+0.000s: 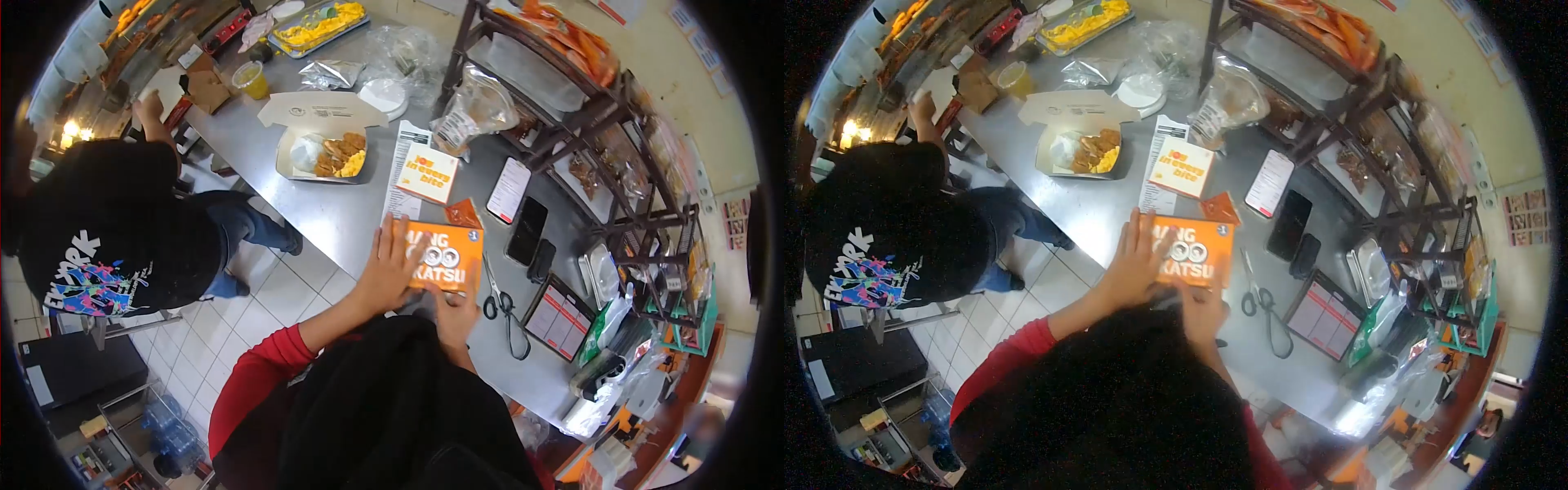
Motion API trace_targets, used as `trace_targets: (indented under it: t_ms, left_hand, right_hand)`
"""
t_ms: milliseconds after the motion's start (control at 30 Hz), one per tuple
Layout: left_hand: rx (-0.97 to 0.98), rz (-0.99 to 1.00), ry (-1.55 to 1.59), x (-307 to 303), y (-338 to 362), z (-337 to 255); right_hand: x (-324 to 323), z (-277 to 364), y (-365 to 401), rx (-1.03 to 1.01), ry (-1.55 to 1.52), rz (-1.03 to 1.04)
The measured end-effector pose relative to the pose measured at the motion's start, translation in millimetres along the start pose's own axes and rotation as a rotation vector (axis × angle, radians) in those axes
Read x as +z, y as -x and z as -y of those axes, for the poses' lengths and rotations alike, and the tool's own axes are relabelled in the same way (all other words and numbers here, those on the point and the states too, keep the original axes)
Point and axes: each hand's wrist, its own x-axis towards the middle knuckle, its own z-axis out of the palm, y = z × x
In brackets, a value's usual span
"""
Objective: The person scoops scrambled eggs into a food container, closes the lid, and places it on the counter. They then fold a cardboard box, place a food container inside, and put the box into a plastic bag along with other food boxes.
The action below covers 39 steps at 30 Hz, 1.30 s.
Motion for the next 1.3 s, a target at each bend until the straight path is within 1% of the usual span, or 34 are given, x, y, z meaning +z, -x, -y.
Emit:
trace_targets:
  t_ms: [33,67,133,167,233,267,300,367,400,433,500,600,633,733,833,867,933,967,1067,1167,1267,1300]
  left_hand:
    - [-0.004,0.002,0.002,2,0,3]
    - [0.014,-0.031,-0.058,10,-1,7]
    - [0.058,-0.092,-0.185,26,1,17]
    - [0.080,-0.042,-0.207,14,-1,21]
    - [0.184,0.032,0.085,-11,-10,42]
    - [0.241,0.067,0.228,-22,-18,58]
    - [0.226,0.078,0.348,-33,-27,79]
    - [-0.007,0.048,0.744,-16,-47,111]
    - [-0.137,0.037,0.938,-2,-49,123]
    - [-0.122,0.034,0.886,13,-48,133]
    - [-0.089,0.019,0.775,37,-50,151]
    - [0.055,-0.065,0.436,56,-43,157]
    - [0.057,-0.063,0.413,57,-43,157]
    - [0.027,-0.018,0.367,60,-45,154]
    - [0.026,-0.016,0.299,57,-47,154]
    - [0.026,-0.006,0.285,57,-49,155]
    - [0.015,0.014,0.256,59,-49,154]
    - [0.009,0.022,0.252,59,-48,153]
    - [-0.007,0.046,0.249,60,-50,154]
    - [-0.024,0.046,0.266,61,-51,156]
    - [-0.023,0.031,0.285,62,-49,155]
    - [-0.017,0.022,0.279,63,-50,157]
  right_hand:
    - [-4,-4,0,-0.181,0.289,-0.086]
    - [-8,-17,-1,-0.528,0.555,-0.138]
    - [-18,-12,-15,-0.840,0.919,-0.067]
    - [-29,13,-27,-0.796,1.024,0.052]
    - [-46,43,-61,-0.684,0.917,0.274]
    - [-54,51,-79,-0.608,0.707,0.367]
    - [-53,55,-95,-0.522,0.497,0.450]
    - [-9,57,-152,-0.495,0.426,0.475]
    - [22,61,-181,-0.620,0.531,0.504]
    - [53,64,-207,-0.751,0.633,0.535]
    - [100,46,-234,-0.752,0.845,0.543]
    - [93,44,-246,-0.545,0.858,0.856]
    - [79,53,-241,-0.519,0.809,0.845]
    - [36,36,-245,-0.465,0.859,0.819]
    - [39,20,-243,-0.594,0.995,0.704]
    - [45,19,-246,-0.622,0.935,0.671]
    - [77,32,-247,-0.678,0.809,0.612]
    - [94,27,-247,-0.768,0.638,0.535]
    - [139,0,-247,-0.881,0.707,0.689]
    - [152,-12,-259,-0.952,0.922,0.717]
    - [144,8,-282,-0.721,0.950,0.586]
    - [145,4,-265,-0.791,0.895,0.582]
